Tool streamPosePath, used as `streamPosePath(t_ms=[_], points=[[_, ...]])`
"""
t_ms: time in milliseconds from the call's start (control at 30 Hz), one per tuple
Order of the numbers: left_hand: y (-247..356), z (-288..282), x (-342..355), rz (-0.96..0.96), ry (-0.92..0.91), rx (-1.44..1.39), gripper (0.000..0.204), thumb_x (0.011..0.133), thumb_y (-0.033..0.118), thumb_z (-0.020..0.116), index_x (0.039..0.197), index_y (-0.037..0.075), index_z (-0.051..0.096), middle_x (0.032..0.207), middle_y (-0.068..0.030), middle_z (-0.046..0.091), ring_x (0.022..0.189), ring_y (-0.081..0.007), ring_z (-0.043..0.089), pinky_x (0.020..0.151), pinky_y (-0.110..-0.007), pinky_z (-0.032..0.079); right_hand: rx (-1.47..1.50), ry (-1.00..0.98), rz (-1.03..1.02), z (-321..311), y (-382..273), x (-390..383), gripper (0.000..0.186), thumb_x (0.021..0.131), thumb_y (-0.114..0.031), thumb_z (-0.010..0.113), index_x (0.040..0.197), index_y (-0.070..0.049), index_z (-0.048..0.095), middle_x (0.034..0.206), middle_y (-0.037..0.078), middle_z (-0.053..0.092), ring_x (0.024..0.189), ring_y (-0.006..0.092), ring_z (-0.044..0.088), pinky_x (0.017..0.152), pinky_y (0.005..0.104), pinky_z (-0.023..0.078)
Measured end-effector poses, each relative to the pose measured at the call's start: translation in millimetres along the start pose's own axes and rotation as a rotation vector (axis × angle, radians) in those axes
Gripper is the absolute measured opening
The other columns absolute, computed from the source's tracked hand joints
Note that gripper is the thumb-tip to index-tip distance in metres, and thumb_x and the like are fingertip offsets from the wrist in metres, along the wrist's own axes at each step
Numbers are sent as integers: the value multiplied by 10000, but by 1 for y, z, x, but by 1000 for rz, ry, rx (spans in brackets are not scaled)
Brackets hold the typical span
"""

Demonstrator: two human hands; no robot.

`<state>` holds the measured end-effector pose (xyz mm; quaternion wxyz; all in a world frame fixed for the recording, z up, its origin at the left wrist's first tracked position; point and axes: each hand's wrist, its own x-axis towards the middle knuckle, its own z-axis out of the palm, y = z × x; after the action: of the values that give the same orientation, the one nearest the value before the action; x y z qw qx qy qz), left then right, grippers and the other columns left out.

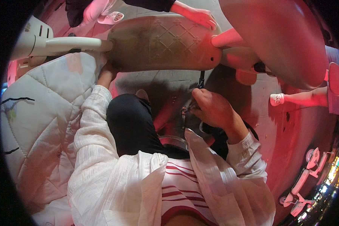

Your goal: The person removes a scooter seat, manipulates internal wiring, and reattaches the seat using a screwdriver. The person handles the seat and wires by hand and uses a screwdriver to secure the seat back onto the scooter frame.

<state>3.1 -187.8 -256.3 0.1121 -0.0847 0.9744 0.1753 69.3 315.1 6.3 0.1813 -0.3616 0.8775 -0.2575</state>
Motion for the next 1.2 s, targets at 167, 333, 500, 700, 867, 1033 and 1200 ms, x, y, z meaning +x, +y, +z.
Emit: streamPosePath(t_ms=[167,333,500,700,867,1033,1200], points=[[31,-5,5,17,-35,-19,571,780,295,683,1264,63,487,1263,-209,531,1168,-392,496,946,-421,437,-33,0,52,5,8,-5,355,712,-151,709,914,-32,442,832,179,551,786,402,574,659,468,463],[-3,3,11,-188,-37,-135,515,789,312,667,1215,57,529,1250,-206,538,1168,-391,496,930,-422,447,-5,-35,44,4,3,-1,369,703,-143,719,929,-22,454,865,193,575,808,407,594,690,464,489],[38,-5,7,-81,-44,-139,501,785,290,676,1199,50,525,1232,-219,547,1153,-394,510,924,-427,446,-11,-9,56,7,10,-3,359,699,-133,715,911,-29,444,830,185,552,789,405,573,663,468,466],[52,-18,-15,-142,48,-100,532,775,274,695,1212,32,508,1214,-220,561,1147,-386,521,935,-424,436,26,-26,31,-4,-3,0,355,697,-136,712,898,-29,440,803,176,542,779,405,559,648,467,453],[37,-26,-19,-127,88,-30,586,767,328,722,1211,17,501,1204,-235,562,1130,-391,534,927,-434,438,28,-23,17,1,-2,1,345,695,-129,712,891,-26,448,795,173,543,774,404,559,641,468,453],[81,-47,-40,-219,63,-28,628,740,350,753,1207,7,509,1185,-257,564,1108,-394,547,926,-434,441,-27,-39,49,11,4,2,359,709,-142,718,933,-38,457,836,191,578,797,406,601,666,467,493],[72,-42,-39,-178,130,-2,662,735,378,754,1228,22,493,1184,-248,570,1108,-394,548,926,-440,440,-31,-19,6,14,7,2,337,717,-146,701,911,-42,445,811,189,565,753,404,600,607,481,485]])
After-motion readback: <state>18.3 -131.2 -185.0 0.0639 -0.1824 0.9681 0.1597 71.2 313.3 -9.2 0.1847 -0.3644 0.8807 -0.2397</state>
